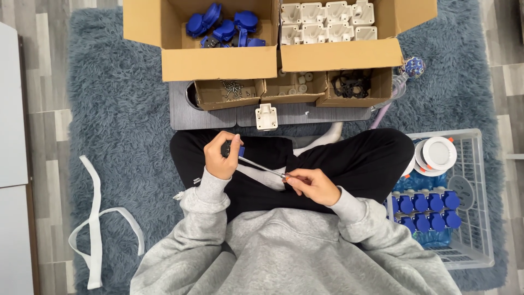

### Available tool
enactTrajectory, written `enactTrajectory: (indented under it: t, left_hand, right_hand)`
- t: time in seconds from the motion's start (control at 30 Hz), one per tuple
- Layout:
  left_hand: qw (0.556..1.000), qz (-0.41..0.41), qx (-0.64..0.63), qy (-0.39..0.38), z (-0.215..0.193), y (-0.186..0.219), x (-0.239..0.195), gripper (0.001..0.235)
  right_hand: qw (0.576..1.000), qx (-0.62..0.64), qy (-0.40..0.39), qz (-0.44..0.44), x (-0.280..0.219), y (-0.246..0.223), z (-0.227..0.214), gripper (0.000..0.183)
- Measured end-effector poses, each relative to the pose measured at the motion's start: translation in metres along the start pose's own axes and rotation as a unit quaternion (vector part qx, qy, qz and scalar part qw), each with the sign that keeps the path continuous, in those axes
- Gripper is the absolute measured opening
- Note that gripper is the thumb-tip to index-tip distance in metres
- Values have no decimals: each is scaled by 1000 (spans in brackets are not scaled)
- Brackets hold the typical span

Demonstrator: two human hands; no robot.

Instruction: Assembling and inspecting electrical hardware components using a screwdriver

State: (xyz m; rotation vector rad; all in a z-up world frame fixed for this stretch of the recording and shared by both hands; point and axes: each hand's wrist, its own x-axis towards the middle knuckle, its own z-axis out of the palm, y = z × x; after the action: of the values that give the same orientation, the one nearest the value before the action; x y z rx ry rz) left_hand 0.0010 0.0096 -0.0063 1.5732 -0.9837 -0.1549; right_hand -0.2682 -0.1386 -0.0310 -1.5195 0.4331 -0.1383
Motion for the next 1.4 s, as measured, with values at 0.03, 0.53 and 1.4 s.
enactTrajectory:
  t: [0.03, 0.53, 1.4]
  left_hand:
    - [1000, 0, 0, 0, 1, 0, 1, 29]
    - [1000, 4, -6, 8, 2, -1, 1, 29]
    - [994, -21, 53, 92, -24, -27, -3, 8]
  right_hand:
    - [1000, 0, 0, 0, 0, -3, 0, 19]
    - [964, -204, 98, -138, 1, -4, 0, 20]
    - [991, -128, -24, 1, 8, -5, -15, 25]
